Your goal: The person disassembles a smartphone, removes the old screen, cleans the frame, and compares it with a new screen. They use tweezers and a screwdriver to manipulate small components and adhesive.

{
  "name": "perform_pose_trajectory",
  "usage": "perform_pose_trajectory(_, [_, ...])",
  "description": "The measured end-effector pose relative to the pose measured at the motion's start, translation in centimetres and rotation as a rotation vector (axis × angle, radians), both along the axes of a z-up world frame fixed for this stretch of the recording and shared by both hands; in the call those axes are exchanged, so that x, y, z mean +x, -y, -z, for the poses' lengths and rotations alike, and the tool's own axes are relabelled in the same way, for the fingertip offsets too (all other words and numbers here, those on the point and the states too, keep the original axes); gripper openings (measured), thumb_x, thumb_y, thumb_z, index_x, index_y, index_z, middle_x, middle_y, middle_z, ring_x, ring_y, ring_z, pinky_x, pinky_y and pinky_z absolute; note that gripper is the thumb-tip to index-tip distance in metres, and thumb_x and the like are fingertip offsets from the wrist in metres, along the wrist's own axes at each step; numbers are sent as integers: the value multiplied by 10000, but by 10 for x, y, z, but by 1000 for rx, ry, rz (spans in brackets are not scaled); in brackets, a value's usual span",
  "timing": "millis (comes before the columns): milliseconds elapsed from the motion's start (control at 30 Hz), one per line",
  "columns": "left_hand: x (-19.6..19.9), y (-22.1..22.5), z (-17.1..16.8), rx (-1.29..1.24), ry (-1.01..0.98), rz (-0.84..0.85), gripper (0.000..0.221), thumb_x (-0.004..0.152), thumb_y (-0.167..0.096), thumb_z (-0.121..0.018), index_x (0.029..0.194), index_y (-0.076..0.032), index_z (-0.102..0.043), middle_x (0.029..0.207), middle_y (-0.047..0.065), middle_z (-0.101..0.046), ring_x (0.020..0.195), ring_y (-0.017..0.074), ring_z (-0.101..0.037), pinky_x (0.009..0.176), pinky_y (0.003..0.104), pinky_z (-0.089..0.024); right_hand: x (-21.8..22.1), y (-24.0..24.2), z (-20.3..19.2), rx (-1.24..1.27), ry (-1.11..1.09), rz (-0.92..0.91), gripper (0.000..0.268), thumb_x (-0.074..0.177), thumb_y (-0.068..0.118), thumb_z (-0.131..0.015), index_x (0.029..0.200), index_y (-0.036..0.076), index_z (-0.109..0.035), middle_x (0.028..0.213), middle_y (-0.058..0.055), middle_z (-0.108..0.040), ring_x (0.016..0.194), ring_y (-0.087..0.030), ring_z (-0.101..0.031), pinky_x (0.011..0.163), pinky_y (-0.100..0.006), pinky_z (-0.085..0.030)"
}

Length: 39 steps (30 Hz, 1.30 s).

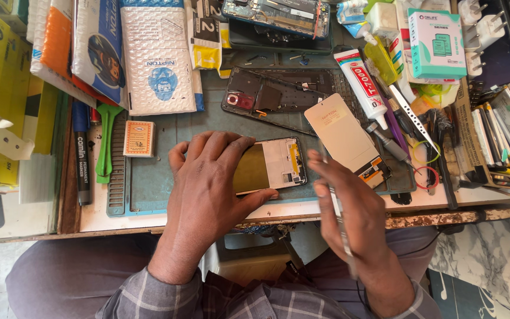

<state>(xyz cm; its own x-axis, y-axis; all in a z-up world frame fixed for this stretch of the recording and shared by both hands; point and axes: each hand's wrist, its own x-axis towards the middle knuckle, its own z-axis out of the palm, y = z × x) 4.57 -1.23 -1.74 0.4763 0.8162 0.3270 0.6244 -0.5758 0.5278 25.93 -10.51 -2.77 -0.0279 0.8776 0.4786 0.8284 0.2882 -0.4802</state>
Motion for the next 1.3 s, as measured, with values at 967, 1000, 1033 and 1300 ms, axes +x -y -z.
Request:
perform_pose_trajectory(967, [-6, 0, -1, -49, 80, 7, 994, 619, -548, -886, 1413, -41, -567, 1186, 115, -625, 1161, 318, -552, 1000, 484, -324, 57, 30, -32, 50, -227, 373, 198, 1048, 90, -655, 1214, -16, -683, 1071, -128, -749, 930, -122, -713, 834, -244, -559])
perform_pose_trajectory(1000, [-7, 0, 0, -51, 101, 7, 992, 624, -543, -887, 1412, -34, -563, 1194, 123, -622, 1156, 320, -557, 998, 483, -327, 62, 31, -33, 40, -218, 382, 209, 1044, 93, -664, 1211, -31, -686, 1041, -135, -749, 889, -124, -710, 797, -244, -555])
perform_pose_trajectory(1033, [-8, 0, 1, -36, 105, 10, 944, 644, -528, -886, 1392, -42, -579, 1195, 120, -629, 1157, 321, -561, 992, 481, -332, 68, 33, -34, 31, -208, 392, 222, 1040, 96, -673, 1209, -47, -688, 1011, -143, -750, 848, -126, -706, 759, -244, -551])
perform_pose_trajectory(1300, [-15, 1, 2, -2, 146, 9, 658, 769, -347, -854, 1329, -70, -649, 1207, 101, -667, 1160, 316, -577, 968, 452, -379, 100, 48, -39, -180, 229, 617, 318, 1035, 259, -739, 875, -15, -728, 701, -170, -680, 537, -272, -620, 538, -343, -459])
